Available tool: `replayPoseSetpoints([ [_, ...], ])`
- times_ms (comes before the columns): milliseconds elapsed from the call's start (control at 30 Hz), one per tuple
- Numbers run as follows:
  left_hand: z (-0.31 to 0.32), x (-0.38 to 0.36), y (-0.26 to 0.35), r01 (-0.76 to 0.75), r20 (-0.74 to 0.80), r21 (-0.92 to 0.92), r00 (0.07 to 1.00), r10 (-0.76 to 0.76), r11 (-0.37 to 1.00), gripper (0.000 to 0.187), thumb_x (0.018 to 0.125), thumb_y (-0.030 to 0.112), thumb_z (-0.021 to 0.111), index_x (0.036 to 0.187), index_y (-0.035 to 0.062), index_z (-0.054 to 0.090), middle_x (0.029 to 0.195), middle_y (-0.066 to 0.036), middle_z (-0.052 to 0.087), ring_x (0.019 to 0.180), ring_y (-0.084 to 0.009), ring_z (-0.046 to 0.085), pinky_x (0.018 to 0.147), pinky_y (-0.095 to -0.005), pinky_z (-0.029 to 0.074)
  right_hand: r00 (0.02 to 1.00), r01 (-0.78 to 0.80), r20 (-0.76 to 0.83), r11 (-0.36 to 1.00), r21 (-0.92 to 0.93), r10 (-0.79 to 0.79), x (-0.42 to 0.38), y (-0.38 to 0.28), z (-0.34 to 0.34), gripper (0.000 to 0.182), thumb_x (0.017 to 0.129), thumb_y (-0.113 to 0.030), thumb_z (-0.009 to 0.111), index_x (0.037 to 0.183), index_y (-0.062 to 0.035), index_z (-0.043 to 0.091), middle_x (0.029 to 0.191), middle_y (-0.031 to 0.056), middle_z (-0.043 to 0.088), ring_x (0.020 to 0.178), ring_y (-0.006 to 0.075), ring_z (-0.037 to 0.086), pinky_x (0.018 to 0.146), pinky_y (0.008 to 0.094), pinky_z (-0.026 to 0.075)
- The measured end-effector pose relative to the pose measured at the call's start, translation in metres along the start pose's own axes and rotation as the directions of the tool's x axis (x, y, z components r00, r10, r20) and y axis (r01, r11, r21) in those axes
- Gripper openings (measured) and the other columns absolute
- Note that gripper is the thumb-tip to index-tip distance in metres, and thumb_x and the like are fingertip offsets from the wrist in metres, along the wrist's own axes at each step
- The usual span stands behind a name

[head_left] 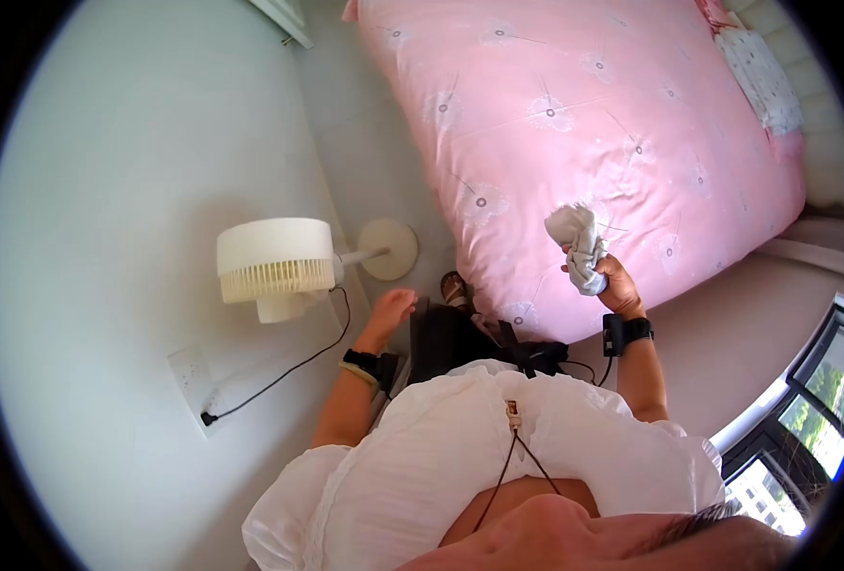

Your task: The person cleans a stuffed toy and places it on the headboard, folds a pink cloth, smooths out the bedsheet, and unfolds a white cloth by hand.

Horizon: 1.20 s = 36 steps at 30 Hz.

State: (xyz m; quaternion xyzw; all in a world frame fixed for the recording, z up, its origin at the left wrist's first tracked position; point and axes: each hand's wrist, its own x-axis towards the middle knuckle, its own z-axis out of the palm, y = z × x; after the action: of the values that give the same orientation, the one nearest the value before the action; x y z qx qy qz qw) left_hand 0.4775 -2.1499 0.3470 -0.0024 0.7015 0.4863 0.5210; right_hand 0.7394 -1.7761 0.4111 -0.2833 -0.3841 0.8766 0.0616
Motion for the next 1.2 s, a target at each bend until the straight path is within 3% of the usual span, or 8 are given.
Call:
replayPoseSetpoints([
  [167, -0.035, -0.048, -0.015, -0.056, -0.118, 0.085, 0.991, 0.066, 0.995, 0.030, 0.092, 0.026, 0.060, 0.113, 0.0045, 0.061, 0.102, -0.004, 0.065, 0.086, -0.0122, 0.059, 0.076, -0.0261, 0.047, 0.999, -0.019, 0.049, 0.999, -0.027, 0.020, 0.012, 0.008, 0.014, 0.062, 0.070, -0.020, 0.054, 0.126, 0.0065, 0.049, 0.119, 0.0149, 0.059, 0.098, 0.0271, 0.062, 0.090, 0.0355, 0.048],
  [267, -0.029, -0.090, 0.022, -0.153, -0.054, 0.371, 0.981, 0.186, 0.916, 0.031, 0.091, 0.022, 0.061, 0.114, 0.0019, 0.060, 0.102, -0.008, 0.066, 0.090, -0.0155, 0.062, 0.081, -0.0283, 0.049, 0.998, -0.017, 0.066, 0.999, 0.045, 0.014, 0.013, 0.016, 0.035, 0.066, 0.066, -0.019, 0.055, 0.127, 0.0058, 0.048, 0.120, 0.0169, 0.059, 0.098, 0.0301, 0.062, 0.089, 0.0368, 0.048],
  [567, -0.080, -0.081, 0.026, -0.150, 0.167, 0.541, 0.984, 0.069, 0.828, 0.041, 0.089, 0.027, 0.063, 0.121, 0.0018, 0.058, 0.113, -0.011, 0.065, 0.107, -0.0213, 0.059, 0.090, -0.0341, 0.047, 0.963, 0.127, 0.219, 0.980, 0.154, -0.159, 0.064, -0.028, 0.166, 0.085, 0.059, -0.026, 0.068, 0.134, 0.0047, 0.041, 0.126, 0.0256, 0.054, 0.099, 0.0398, 0.061, 0.083, 0.0402, 0.053],
  [767, -0.083, -0.106, -0.011, -0.245, 0.207, 0.287, 0.960, 0.190, 0.926, 0.055, 0.091, 0.028, 0.061, 0.139, 0.0071, 0.044, 0.127, -0.010, 0.057, 0.112, -0.0191, 0.053, 0.095, -0.0326, 0.043, 0.880, 0.187, 0.440, 0.982, 0.020, -0.177, 0.085, -0.098, 0.249, 0.088, 0.065, -0.035, 0.069, 0.136, 0.0059, 0.038, 0.132, 0.0284, 0.048, 0.103, 0.0402, 0.060, 0.066, 0.0365, 0.058],
  [967, -0.047, -0.202, -0.006, 0.042, 0.206, 0.106, 0.977, -0.063, 0.993, 0.060, 0.091, 0.036, 0.061, 0.141, 0.0086, 0.041, 0.136, -0.014, 0.050, 0.119, -0.0210, 0.050, 0.099, -0.0335, 0.040, 0.807, 0.148, 0.575, 0.989, 0.020, -0.132, 0.109, -0.135, 0.289, 0.074, 0.080, -0.040, 0.054, 0.136, 0.0038, 0.038, 0.130, 0.0279, 0.049, 0.098, 0.0369, 0.061, 0.055, 0.0317, 0.054],
  [1033, -0.036, -0.221, -0.010, -0.035, 0.150, -0.009, 0.988, 0.036, 0.999, 0.060, 0.092, 0.034, 0.060, 0.141, 0.0064, 0.040, 0.136, -0.014, 0.050, 0.120, -0.0172, 0.048, 0.099, -0.0310, 0.039, 0.815, 0.113, 0.573, 0.993, -0.010, -0.087, 0.133, -0.146, 0.301, 0.066, 0.085, -0.040, 0.046, 0.136, 0.0020, 0.039, 0.129, 0.0271, 0.050, 0.095, 0.0344, 0.062, 0.049, 0.0286, 0.050],
  [1100, 0.000, -0.274, -0.078, -0.211, 0.145, 0.075, 0.969, 0.199, 0.974, 0.059, 0.093, 0.032, 0.060, 0.142, 0.0054, 0.039, 0.136, -0.014, 0.049, 0.120, -0.0158, 0.047, 0.099, -0.0302, 0.039, 0.744, 0.282, 0.612, 0.956, 0.077, -0.269, 0.017, -0.110, 0.232, 0.068, 0.091, -0.052, 0.038, 0.136, -0.0018, 0.040, 0.125, 0.0243, 0.053, 0.091, 0.0301, 0.063, 0.050, 0.0270, 0.047],
  [1200, 0.026, -0.299, -0.088, -0.259, 0.062, -0.442, 0.946, 0.317, 0.859, 0.055, 0.093, 0.028, 0.061, 0.138, 0.0028, 0.043, 0.132, -0.013, 0.054, 0.117, -0.0148, 0.051, 0.098, -0.0294, 0.040, 0.675, 0.189, 0.728, 0.982, -0.019, -0.116, 0.080, -0.121, 0.250, 0.080, 0.091, -0.067, 0.029, 0.140, -0.0038, 0.037, 0.125, 0.0220, 0.054, 0.092, 0.0290, 0.062, 0.056, 0.0298, 0.048],
])
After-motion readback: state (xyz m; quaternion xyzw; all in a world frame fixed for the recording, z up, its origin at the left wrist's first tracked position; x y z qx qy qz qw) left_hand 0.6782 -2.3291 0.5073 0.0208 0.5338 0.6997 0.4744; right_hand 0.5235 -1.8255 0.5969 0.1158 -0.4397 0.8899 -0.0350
